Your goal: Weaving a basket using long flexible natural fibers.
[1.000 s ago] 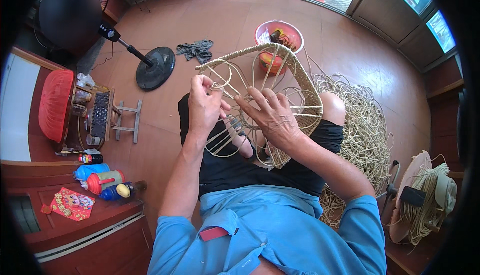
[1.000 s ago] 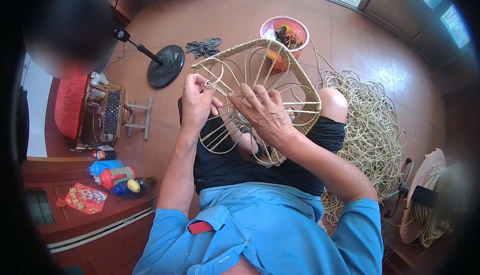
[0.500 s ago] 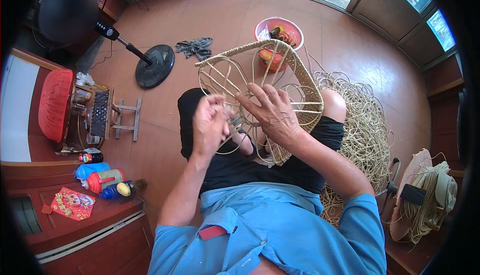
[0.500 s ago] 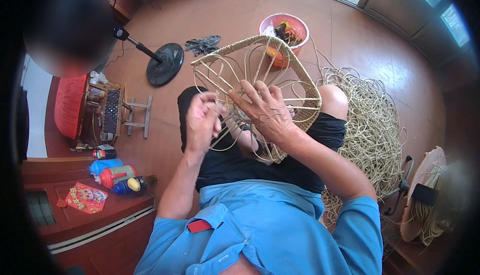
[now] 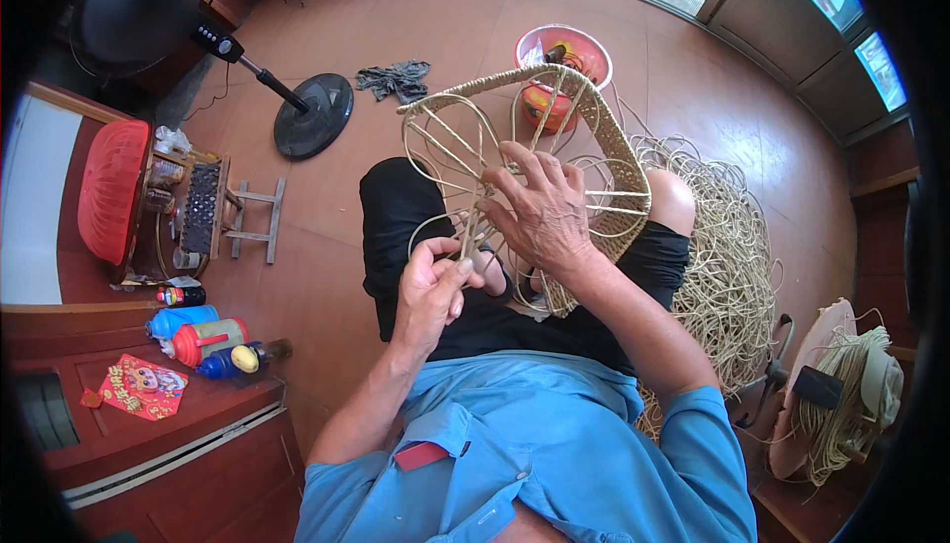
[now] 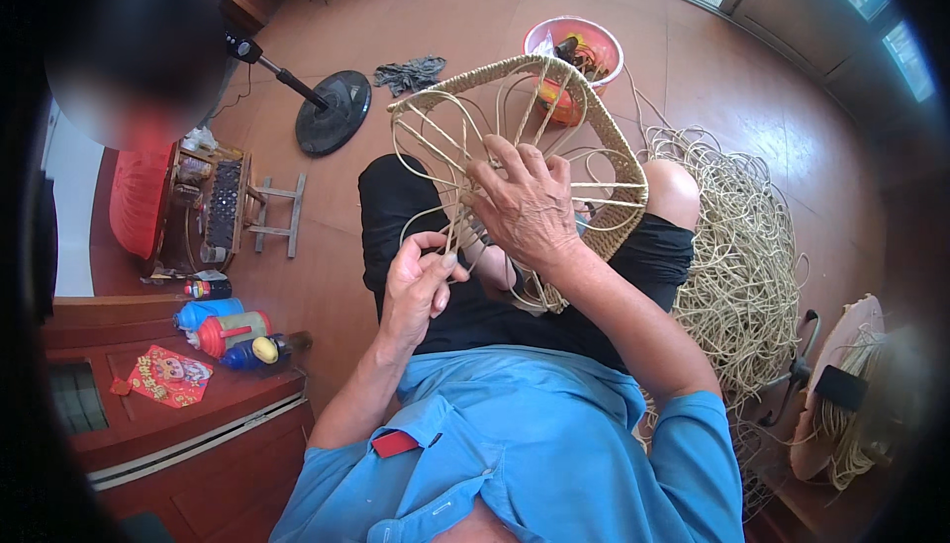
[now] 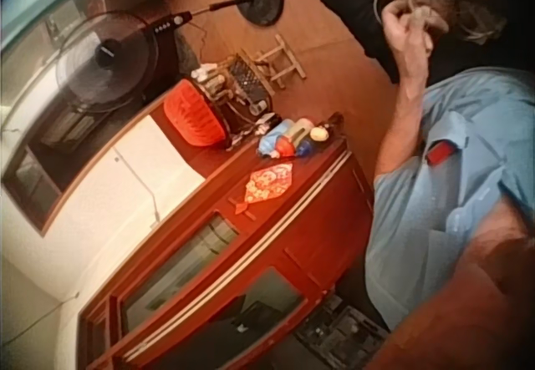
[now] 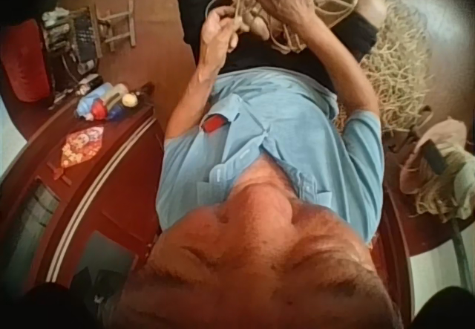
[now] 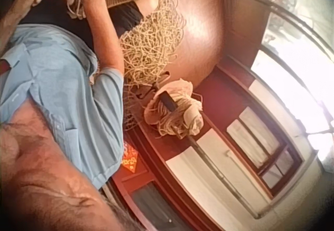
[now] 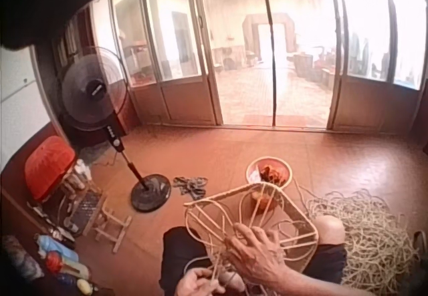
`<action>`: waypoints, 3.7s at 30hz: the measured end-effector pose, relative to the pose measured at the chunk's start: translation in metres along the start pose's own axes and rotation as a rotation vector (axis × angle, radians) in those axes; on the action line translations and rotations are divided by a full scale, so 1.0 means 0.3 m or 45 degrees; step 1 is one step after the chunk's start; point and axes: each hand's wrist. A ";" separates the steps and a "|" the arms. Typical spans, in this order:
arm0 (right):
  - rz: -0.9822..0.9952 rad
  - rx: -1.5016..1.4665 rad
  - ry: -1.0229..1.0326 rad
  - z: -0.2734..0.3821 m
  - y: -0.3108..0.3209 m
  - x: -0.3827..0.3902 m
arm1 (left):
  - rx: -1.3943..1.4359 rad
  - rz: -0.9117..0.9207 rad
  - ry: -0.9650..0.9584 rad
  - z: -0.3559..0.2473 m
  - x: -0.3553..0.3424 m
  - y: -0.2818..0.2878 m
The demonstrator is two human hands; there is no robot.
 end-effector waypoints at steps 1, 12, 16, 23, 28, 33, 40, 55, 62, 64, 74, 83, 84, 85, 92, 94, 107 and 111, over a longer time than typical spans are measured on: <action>-0.019 -0.007 0.002 0.006 -0.003 -0.002 | -0.009 -0.002 0.023 -0.004 0.008 0.023; -0.107 -0.103 -0.146 0.037 -0.033 -0.009 | 0.235 -0.375 -0.104 -0.183 0.072 0.422; -0.162 -0.111 -0.147 0.043 -0.040 -0.005 | 0.170 -0.301 -0.091 -0.210 0.074 0.444; -0.181 -0.130 -0.173 0.048 -0.037 -0.005 | -0.495 -0.077 0.203 -0.087 0.105 0.242; -0.193 -0.112 -0.173 0.049 -0.034 -0.006 | -0.945 -0.020 0.129 -0.023 0.186 0.094; -0.185 -0.153 -0.211 0.052 -0.039 -0.005 | -0.223 -0.496 -0.006 -0.107 0.169 0.250; -0.227 -0.175 -0.235 0.059 -0.049 -0.010 | -0.667 -0.331 0.025 -0.111 0.113 0.342; -0.224 -0.144 -0.230 0.050 -0.053 -0.012 | -1.255 -0.430 -0.546 -0.293 -0.363 0.187; -0.203 -0.170 -0.241 0.040 -0.058 -0.012 | -0.900 0.066 -0.133 -0.368 -0.474 0.323; -0.223 -0.163 -0.233 0.040 -0.058 -0.011 | -0.902 0.041 -0.224 -0.408 -0.486 0.325; -0.204 -0.154 -0.237 0.042 -0.058 -0.015 | -0.932 0.035 -1.299 -0.568 -0.366 -0.027; -0.202 -0.159 -0.234 0.041 -0.053 -0.012 | -2.409 -0.582 -1.047 -0.363 -0.256 0.341; -0.169 -0.163 -0.250 0.043 -0.053 -0.012 | -2.360 -0.566 -0.867 -0.326 -0.229 0.366; -0.196 -0.166 -0.241 0.045 -0.052 -0.011 | -2.312 -0.571 -0.566 -0.301 -0.198 0.384; -0.223 -0.162 -0.218 0.053 -0.059 -0.004 | -2.166 -0.275 0.222 -0.303 -0.078 0.319; -0.216 -0.166 -0.223 0.049 -0.059 -0.003 | -2.170 -0.302 0.179 -0.324 -0.080 0.282; -0.233 -0.137 -0.236 0.041 -0.059 -0.010 | -1.919 -0.528 -0.640 -0.271 -0.265 0.033; -0.215 -0.186 -0.223 0.041 -0.058 -0.009 | -1.800 -0.133 -0.766 -0.170 -0.155 0.002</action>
Point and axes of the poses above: each hand's wrist, its own x-axis away from the middle knuckle, its own y-axis out of the back of the hand, z = x × y, and after that the axes turned 1 degree about -y, right-handed
